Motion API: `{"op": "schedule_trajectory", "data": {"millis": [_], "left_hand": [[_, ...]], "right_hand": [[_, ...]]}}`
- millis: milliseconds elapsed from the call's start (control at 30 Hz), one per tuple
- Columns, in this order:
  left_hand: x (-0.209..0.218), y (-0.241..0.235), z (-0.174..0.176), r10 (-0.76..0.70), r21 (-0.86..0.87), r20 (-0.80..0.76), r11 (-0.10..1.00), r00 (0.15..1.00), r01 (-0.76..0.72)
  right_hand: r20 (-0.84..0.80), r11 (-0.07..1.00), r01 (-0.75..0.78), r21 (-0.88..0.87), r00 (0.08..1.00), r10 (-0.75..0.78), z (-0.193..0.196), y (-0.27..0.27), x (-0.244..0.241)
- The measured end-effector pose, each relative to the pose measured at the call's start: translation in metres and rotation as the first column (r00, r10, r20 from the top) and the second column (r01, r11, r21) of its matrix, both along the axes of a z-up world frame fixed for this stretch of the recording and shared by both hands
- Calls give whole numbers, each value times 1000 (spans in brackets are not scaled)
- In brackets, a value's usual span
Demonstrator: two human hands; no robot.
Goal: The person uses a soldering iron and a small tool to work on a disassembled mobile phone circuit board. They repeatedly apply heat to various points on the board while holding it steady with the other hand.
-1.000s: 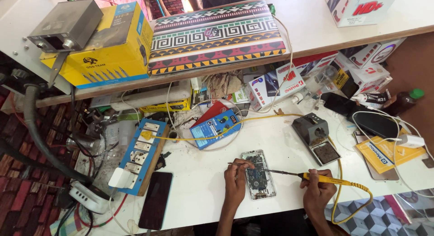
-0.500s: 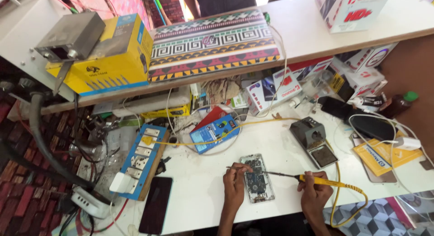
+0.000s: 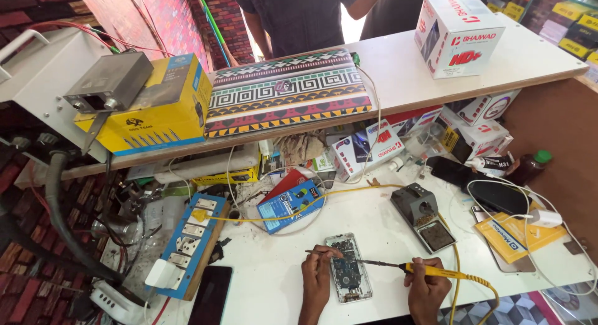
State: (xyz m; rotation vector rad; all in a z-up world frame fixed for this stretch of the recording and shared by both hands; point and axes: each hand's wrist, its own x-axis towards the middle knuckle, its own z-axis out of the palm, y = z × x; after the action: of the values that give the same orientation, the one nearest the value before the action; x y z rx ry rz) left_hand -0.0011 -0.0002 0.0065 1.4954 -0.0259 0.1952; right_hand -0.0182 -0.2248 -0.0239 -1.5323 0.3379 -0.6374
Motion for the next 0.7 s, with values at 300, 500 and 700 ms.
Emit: {"op": "schedule_trajectory", "data": {"millis": [300, 500, 700], "left_hand": [[0, 0, -2, -2, 24, -71, 1000, 998, 4], [6, -1, -15, -30, -79, -62, 997, 998, 25], [7, 0, -19, -23, -73, 8, 997, 1000, 24]], "right_hand": [[35, 999, -21, 47, 999, 19, -17, -7, 5], [-112, 995, 96, 8, 989, -95, -29, -10, 16], [-111, 997, 66, -47, 991, -71, -35, -11, 19]]}}
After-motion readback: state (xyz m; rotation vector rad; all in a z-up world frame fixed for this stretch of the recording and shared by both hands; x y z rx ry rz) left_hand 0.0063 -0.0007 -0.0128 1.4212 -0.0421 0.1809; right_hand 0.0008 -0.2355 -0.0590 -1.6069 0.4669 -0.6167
